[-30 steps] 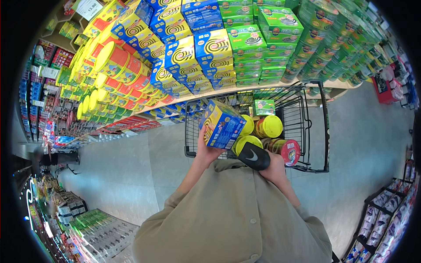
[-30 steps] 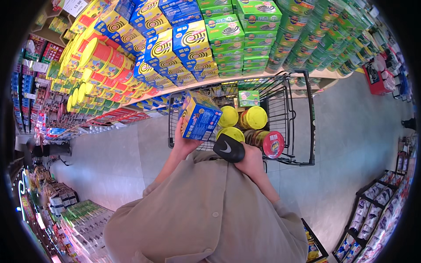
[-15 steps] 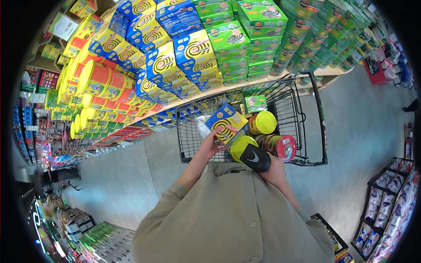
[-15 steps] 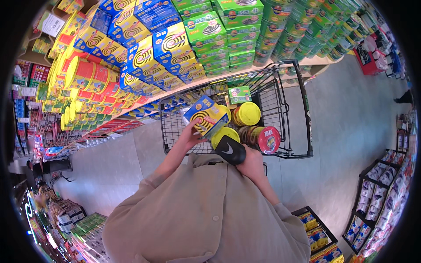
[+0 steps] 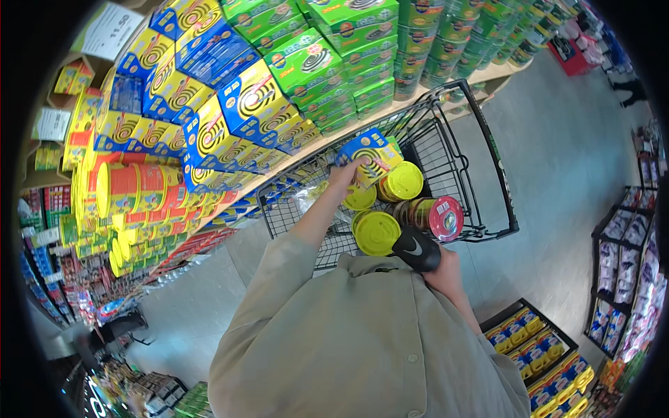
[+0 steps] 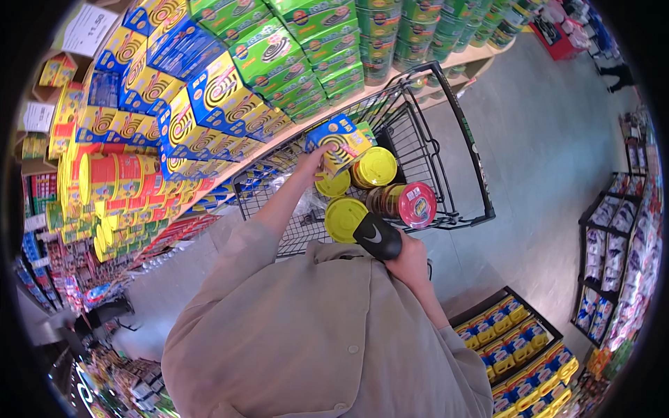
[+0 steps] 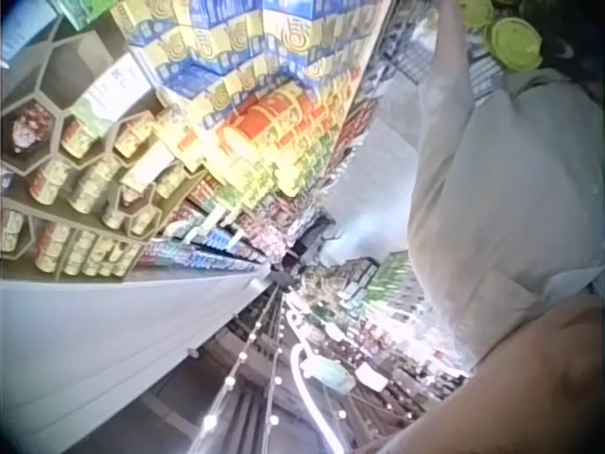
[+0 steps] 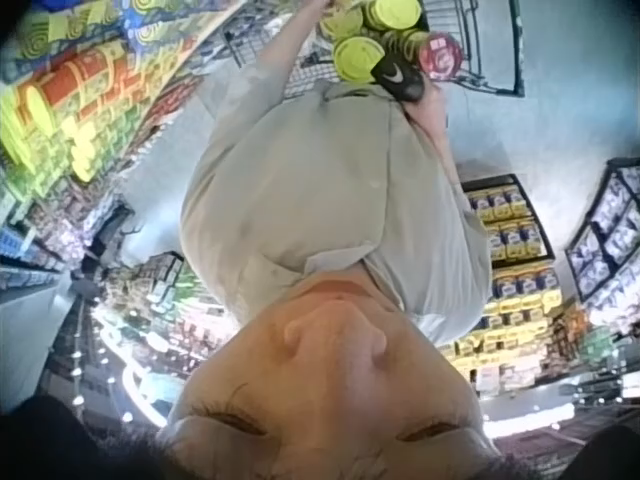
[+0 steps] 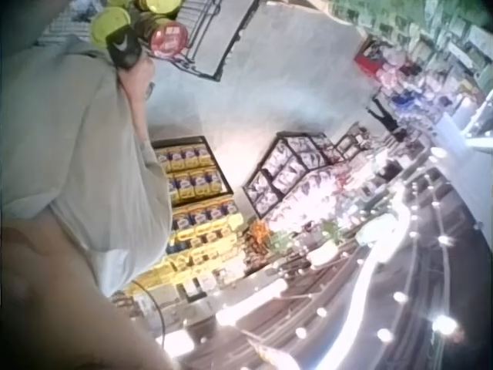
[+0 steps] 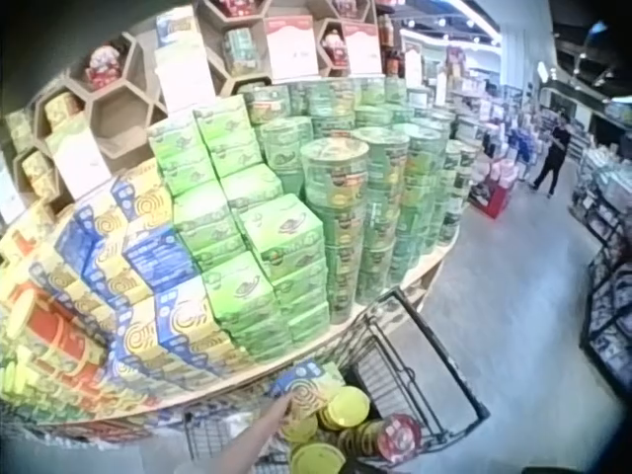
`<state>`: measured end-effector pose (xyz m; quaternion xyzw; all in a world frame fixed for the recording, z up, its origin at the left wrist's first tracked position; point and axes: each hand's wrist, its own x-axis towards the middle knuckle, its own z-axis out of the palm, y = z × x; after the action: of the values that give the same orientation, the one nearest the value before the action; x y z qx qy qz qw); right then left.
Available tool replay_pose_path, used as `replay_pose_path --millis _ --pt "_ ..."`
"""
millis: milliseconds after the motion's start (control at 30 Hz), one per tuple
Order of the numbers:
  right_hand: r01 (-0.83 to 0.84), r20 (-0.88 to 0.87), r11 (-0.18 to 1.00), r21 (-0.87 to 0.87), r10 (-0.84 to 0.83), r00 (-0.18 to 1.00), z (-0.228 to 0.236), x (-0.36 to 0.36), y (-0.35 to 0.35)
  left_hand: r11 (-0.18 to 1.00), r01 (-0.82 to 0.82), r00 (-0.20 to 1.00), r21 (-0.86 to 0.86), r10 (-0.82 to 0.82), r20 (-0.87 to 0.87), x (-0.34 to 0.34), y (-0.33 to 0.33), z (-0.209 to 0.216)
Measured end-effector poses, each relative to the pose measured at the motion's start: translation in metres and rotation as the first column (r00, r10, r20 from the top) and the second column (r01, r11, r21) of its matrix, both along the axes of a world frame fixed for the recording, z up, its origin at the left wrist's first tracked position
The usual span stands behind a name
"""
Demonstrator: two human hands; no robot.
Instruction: Selecting various snack canisters and boxes from shelves and placing them into a shopping cart.
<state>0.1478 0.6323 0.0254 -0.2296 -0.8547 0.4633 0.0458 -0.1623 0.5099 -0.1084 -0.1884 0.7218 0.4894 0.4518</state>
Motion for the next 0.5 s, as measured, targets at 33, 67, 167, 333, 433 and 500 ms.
replay_pose_path --millis 33,67,167,333,433,500 --pt "0.011 0.03 1.0 -0.001 -0.011 0.999 0.001 0.001 0.001 1.0 0.019 1.0 -0.003 -0.019 0.001 -0.007 0.01 0.001" --pt "0.029 0.03 1.0 -0.004 -0.028 0.999 0.002 0.002 0.0 0.999 0.039 0.998 -0.014 -0.04 -0.052 -0.011 0.019 0.002" --pt "0.098 0.047 0.995 -0.012 -0.097 0.994 0.002 0.004 0.002 0.984 0.177 0.976 0.025 -0.172 -0.134 -0.008 0.05 0.035" --pt "0.117 0.064 0.993 0.001 -0.117 0.991 0.003 0.009 -0.002 0.848 0.406 0.735 -0.342 -0.525 -0.43 -0.02 0.084 0.024" --pt "0.156 0.072 0.988 0.001 -0.155 0.985 0.002 0.014 -0.003 0.69 0.465 0.568 -0.555 -0.713 -0.411 -0.012 0.108 0.031" --pt "0.176 0.086 0.984 -0.002 -0.176 0.981 0.001 0.016 -0.003 0.564 0.391 0.357 -0.727 -0.821 -0.445 0.0 0.12 0.032"
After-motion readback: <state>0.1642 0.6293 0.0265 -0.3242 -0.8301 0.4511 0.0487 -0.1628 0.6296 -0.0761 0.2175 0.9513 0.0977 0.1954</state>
